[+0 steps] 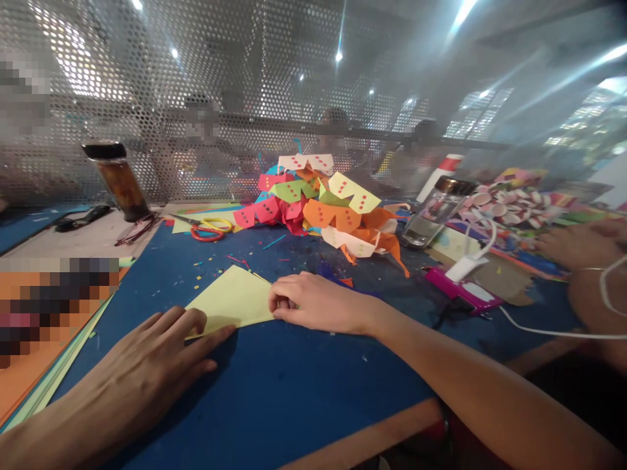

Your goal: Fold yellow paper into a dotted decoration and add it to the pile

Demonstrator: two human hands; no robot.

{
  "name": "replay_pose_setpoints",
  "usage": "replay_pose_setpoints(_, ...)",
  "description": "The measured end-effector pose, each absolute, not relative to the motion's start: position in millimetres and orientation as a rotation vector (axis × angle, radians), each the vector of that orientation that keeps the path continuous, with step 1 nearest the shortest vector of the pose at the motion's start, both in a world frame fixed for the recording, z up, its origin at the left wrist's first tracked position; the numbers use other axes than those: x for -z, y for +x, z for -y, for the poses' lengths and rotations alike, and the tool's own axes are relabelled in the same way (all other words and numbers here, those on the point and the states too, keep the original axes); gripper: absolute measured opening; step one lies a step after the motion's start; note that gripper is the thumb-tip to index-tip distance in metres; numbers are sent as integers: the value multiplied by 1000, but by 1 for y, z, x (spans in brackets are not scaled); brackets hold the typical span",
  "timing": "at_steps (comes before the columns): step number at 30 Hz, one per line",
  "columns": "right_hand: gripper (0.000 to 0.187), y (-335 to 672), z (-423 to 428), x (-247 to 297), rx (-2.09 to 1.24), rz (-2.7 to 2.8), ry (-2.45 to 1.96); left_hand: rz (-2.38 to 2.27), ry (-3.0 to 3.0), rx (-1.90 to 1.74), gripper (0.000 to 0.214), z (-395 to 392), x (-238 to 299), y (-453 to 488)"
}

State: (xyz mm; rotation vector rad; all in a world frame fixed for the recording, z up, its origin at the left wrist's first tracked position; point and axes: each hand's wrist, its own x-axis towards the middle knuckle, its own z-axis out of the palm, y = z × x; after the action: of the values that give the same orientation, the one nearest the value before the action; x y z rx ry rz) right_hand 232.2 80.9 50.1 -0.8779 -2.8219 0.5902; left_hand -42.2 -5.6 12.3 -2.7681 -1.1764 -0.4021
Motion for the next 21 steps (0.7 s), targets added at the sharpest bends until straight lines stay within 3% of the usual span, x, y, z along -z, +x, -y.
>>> replay_pose_setpoints(21, 7, 234, -83, -52, -671, 2813, -952, 1208, -2752, 374, 36, 6, -11, -42)
